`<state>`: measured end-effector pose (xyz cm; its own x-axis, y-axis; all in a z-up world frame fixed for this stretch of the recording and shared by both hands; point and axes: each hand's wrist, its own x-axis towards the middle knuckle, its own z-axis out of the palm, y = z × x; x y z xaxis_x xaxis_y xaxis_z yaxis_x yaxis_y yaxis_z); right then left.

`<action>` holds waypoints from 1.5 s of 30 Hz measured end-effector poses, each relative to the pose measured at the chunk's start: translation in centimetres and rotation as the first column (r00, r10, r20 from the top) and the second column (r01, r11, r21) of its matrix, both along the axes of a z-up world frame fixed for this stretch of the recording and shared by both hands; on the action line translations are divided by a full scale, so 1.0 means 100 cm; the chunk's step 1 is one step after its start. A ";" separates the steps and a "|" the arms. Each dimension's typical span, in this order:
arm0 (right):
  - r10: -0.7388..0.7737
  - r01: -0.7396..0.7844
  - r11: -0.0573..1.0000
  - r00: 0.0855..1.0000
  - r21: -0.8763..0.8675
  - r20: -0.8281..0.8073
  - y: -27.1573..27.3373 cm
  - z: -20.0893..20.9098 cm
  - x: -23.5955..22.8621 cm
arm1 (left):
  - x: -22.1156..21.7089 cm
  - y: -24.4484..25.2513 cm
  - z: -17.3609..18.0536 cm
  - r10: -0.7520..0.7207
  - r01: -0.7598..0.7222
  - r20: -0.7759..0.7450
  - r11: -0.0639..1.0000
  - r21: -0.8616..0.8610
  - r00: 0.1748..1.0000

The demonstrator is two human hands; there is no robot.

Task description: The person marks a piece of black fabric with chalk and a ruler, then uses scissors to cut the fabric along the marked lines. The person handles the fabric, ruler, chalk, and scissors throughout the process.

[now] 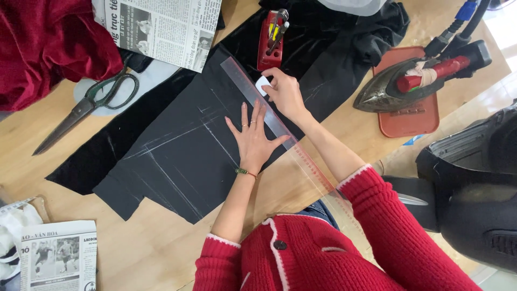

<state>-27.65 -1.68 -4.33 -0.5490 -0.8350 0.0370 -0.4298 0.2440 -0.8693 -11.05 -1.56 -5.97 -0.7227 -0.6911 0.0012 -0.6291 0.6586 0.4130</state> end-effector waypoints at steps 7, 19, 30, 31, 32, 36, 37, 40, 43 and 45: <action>0.044 -0.041 0.998 0.998 0.046 -0.049 -0.009 -0.017 -0.010 | -0.005 -0.002 0.006 0.011 -0.009 0.075 1.000 -0.025 0.997; 0.293 -0.267 0.823 0.956 0.502 0.027 0.116 0.062 -0.013 | -0.008 0.000 0.011 0.022 -0.018 0.042 0.996 -0.086 0.999; 0.120 -0.121 0.976 0.993 0.179 0.013 0.092 -0.004 -0.018 | -0.010 0.000 0.021 0.017 -0.018 0.054 1.000 0.012 0.998; 0.120 -0.120 0.977 0.993 0.177 0.013 0.087 -0.006 -0.016 | -0.011 0.000 0.019 0.017 -0.017 0.055 1.000 0.010 0.998; 0.130 -0.130 0.977 0.991 0.171 0.013 0.083 -0.007 -0.014 | -0.011 0.001 0.018 0.024 -0.025 0.067 1.000 0.005 0.997; 0.158 -0.164 0.971 0.986 0.175 0.052 0.084 -0.003 -0.011 | -0.013 0.000 0.020 0.024 -0.026 0.083 1.000 0.015 0.996; 0.155 -0.162 0.971 0.987 0.177 0.053 0.089 0.002 -0.011 | -0.013 0.000 0.019 0.022 -0.023 0.084 1.000 0.017 0.996; 0.183 -0.191 0.948 0.982 0.255 0.054 0.112 0.020 -0.007 | -0.014 0.002 0.021 0.020 -0.023 0.095 0.999 0.034 0.995; 0.243 -0.239 0.883 0.969 0.404 0.043 0.137 0.058 -0.004 | -0.017 0.001 0.028 0.025 -0.032 0.141 0.998 0.045 0.990; 0.202 -0.263 0.797 0.964 0.544 0.171 0.154 0.091 -0.001 | -0.018 -0.001 0.028 0.010 -0.021 0.161 0.998 0.065 0.987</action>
